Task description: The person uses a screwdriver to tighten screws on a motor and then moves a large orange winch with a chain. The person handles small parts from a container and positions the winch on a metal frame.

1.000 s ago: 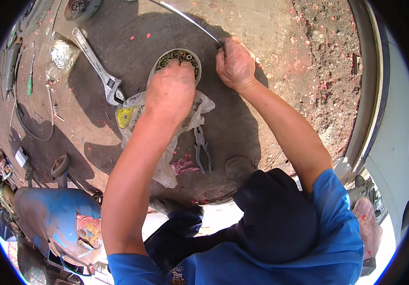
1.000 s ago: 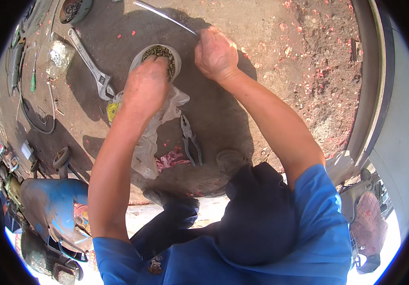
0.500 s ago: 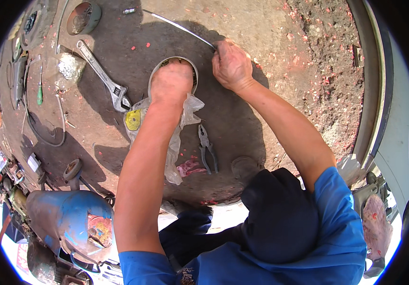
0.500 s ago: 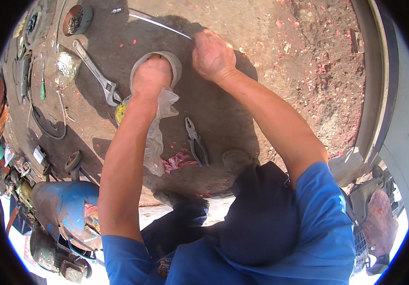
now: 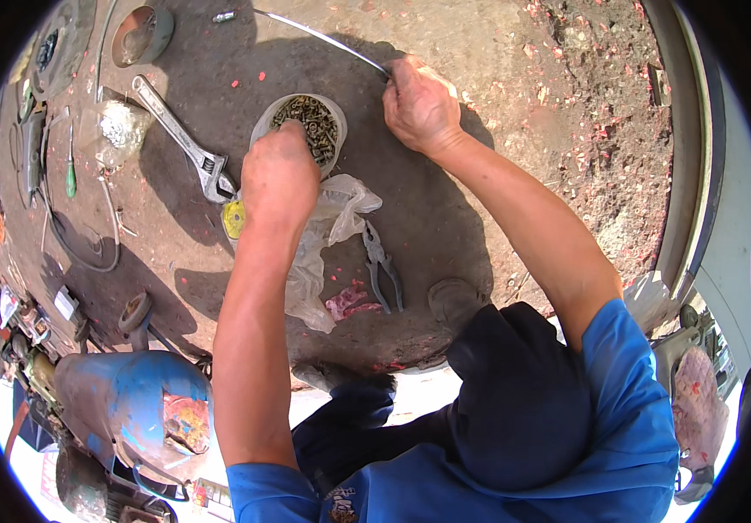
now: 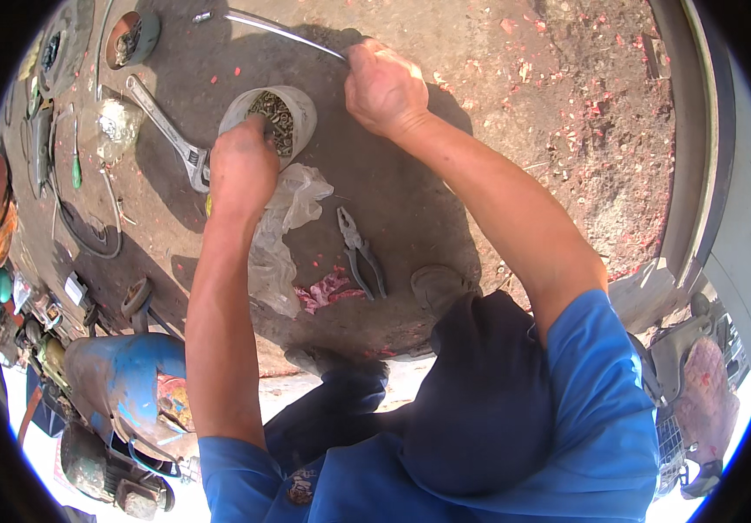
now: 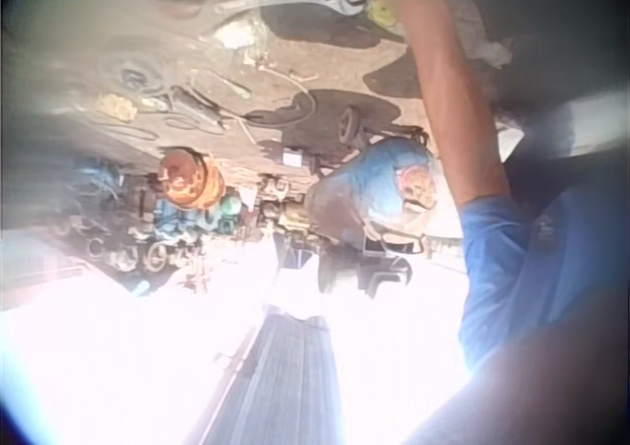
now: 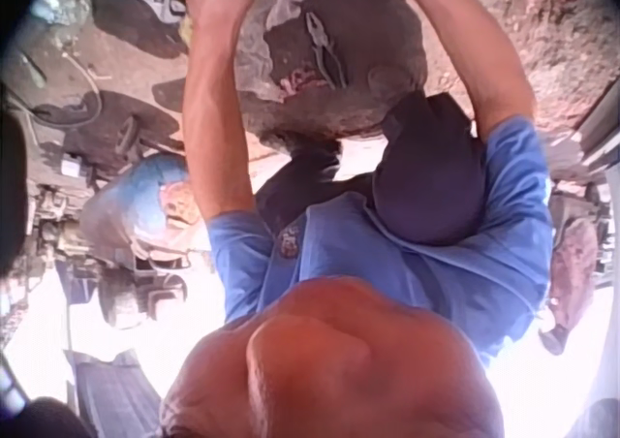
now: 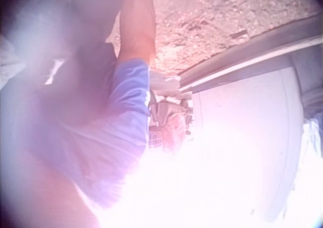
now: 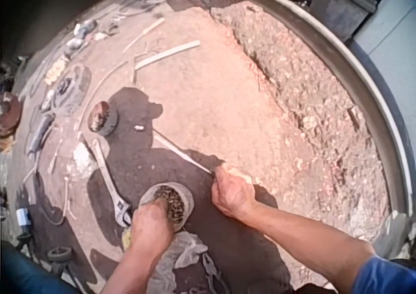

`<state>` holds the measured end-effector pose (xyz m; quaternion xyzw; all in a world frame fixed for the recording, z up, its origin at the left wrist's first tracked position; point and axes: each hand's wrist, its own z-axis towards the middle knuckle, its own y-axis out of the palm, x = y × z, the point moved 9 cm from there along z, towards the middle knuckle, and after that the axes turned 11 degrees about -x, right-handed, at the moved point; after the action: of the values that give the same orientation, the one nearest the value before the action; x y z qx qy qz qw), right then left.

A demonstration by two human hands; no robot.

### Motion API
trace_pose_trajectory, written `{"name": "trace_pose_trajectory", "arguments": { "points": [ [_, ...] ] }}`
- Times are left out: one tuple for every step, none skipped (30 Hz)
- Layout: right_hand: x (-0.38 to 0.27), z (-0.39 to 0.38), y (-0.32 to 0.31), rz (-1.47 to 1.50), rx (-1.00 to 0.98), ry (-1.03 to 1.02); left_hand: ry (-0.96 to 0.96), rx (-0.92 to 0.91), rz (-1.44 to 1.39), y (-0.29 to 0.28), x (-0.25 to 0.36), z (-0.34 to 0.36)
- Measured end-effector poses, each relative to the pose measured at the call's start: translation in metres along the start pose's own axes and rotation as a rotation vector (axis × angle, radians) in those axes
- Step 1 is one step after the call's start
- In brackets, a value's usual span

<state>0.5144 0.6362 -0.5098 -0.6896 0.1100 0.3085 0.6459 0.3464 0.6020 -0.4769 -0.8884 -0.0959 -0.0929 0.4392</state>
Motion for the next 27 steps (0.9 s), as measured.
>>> {"name": "trace_pose_trajectory", "arguments": {
  "points": [
    [0.000,-0.001,0.002,0.002,-0.020,0.016,-0.012,0.006,0.001,-0.001,0.001,0.001],
    [0.001,-0.002,0.003,0.004,-0.040,0.033,-0.024,0.012,0.003,-0.002,0.001,0.003],
    [0.001,-0.002,0.005,0.013,-0.066,0.049,-0.033,0.026,0.014,-0.002,0.001,0.005],
    [0.002,0.000,0.005,0.022,-0.094,0.066,-0.042,0.040,0.025,-0.002,0.000,0.007],
    [0.002,0.000,0.007,0.031,-0.121,0.083,-0.051,0.053,0.036,-0.002,-0.001,0.009],
    [0.001,0.002,0.008,0.044,-0.136,0.080,-0.016,0.085,0.084,-0.004,0.004,0.011],
    [0.001,0.004,0.005,0.040,-0.089,0.041,0.018,0.116,0.132,-0.004,0.009,0.014],
    [0.001,0.006,0.002,0.036,-0.042,0.001,0.051,0.147,0.180,-0.004,0.013,0.017],
    [-0.003,0.008,0.001,0.036,0.003,-0.043,0.041,0.105,0.216,0.002,0.010,0.021],
    [-0.004,0.008,0.002,0.037,0.005,-0.040,0.030,0.063,0.250,0.008,0.009,0.024],
    [-0.005,0.007,0.002,0.040,0.006,-0.039,0.015,0.022,0.283,0.015,0.007,0.027],
    [-0.009,0.006,0.001,0.043,0.005,-0.040,0.004,0.047,0.270,0.013,0.004,0.026],
    [-0.013,0.007,0.004,0.026,-0.041,-0.019,-0.036,0.006,0.240,0.006,0.003,0.023],
    [-0.013,0.006,0.005,0.009,-0.121,0.055,-0.024,0.003,0.212,0.005,0.003,0.022],
    [-0.018,0.006,-0.004,0.013,-0.063,0.017,-0.041,-0.011,0.192,0.000,0.005,0.020],
    [-0.018,0.003,-0.006,-0.011,-0.039,0.021,-0.011,-0.011,0.191,-0.001,0.007,0.018],
    [-0.023,0.003,-0.008,-0.038,-0.074,0.056,-0.035,-0.113,0.206,0.014,-0.001,0.027],
    [-0.023,0.000,-0.010,-0.036,-0.076,0.066,-0.018,-0.038,0.155,0.006,0.004,0.021],
    [-0.027,-0.002,-0.009,-0.041,-0.064,0.034,0.000,0.010,0.155,0.001,0.004,0.016],
    [-0.029,-0.005,-0.007,-0.046,-0.068,0.015,0.046,0.015,0.166,-0.002,0.008,0.008],
    [-0.032,-0.008,-0.007,-0.067,-0.075,0.007,0.092,0.019,0.138,-0.003,0.007,-0.001],
    [-0.035,-0.010,-0.008,-0.096,-0.078,0.000,0.102,0.001,0.101,-0.013,0.007,-0.014],
    [-0.041,-0.012,-0.008,-0.109,-0.080,-0.017,0.129,0.052,0.066,-0.029,0.001,-0.035],
    [-0.043,-0.014,-0.009,-0.139,-0.086,-0.026,0.139,0.095,0.008,-0.041,-0.002,-0.052],
    [-0.042,-0.017,-0.011,-0.171,-0.090,-0.030,0.140,0.048,-0.081,-0.051,0.001,-0.067],
    [-0.039,-0.020,-0.015,-0.203,-0.088,-0.026,0.211,0.101,-0.084,-0.062,0.011,-0.083],
    [-0.034,-0.024,-0.018,-0.224,-0.083,-0.025,0.246,0.068,-0.130,-0.071,0.014,-0.097]
  ]
}}
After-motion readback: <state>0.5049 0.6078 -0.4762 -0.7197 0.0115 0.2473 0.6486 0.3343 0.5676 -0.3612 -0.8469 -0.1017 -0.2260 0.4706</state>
